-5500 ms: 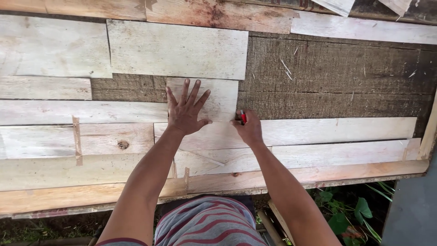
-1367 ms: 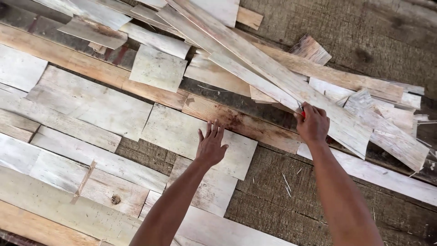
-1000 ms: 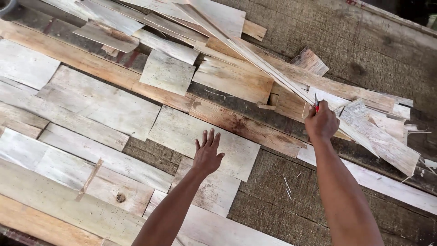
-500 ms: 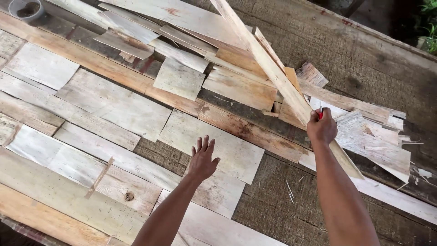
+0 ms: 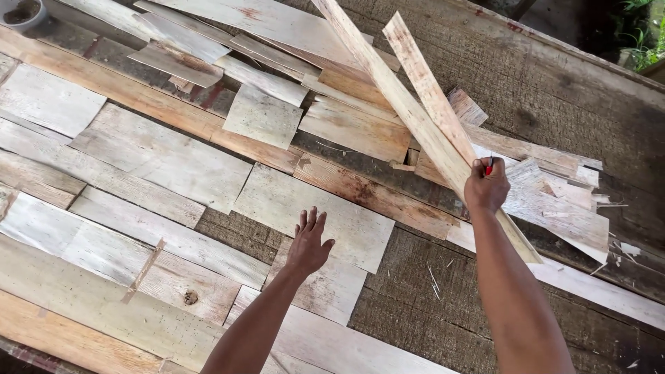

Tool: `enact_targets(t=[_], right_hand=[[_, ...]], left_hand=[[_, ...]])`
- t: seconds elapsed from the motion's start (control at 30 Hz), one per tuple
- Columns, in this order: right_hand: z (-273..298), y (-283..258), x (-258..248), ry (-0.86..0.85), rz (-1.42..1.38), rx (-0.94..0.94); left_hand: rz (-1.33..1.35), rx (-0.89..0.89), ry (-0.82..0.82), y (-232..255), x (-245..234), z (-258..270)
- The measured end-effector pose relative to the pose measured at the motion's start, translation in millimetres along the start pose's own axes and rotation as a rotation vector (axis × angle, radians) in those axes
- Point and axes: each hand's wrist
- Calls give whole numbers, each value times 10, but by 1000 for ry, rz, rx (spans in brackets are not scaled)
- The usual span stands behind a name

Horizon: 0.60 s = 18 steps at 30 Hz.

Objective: Cutting and fitting thin wood veneers onto a wooden base using a utility knife.

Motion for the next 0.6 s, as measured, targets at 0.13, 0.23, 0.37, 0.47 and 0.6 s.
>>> enact_targets(t=[0.13, 0.23, 0.37, 0.47, 0.6], right_hand=[[120, -98, -79, 14, -31, -4], [172, -96, -158, 35, -52, -14], [143, -57, -263, 104, -83, -27], [116, -41, -373, 182, -148, -65], [196, -151, -644, 261, -306, -165]], left_hand=[[22, 22, 3, 31, 29, 82], [46, 46, 21, 25, 60, 148], [77, 63, 56, -13, 76, 263], [112, 61, 71, -27, 53, 399], [151, 49, 80, -149, 164, 531]])
Point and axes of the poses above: each hand's wrist, its own z-axis away from the middle knuckle, its own x-axis out of the palm, y = z × x
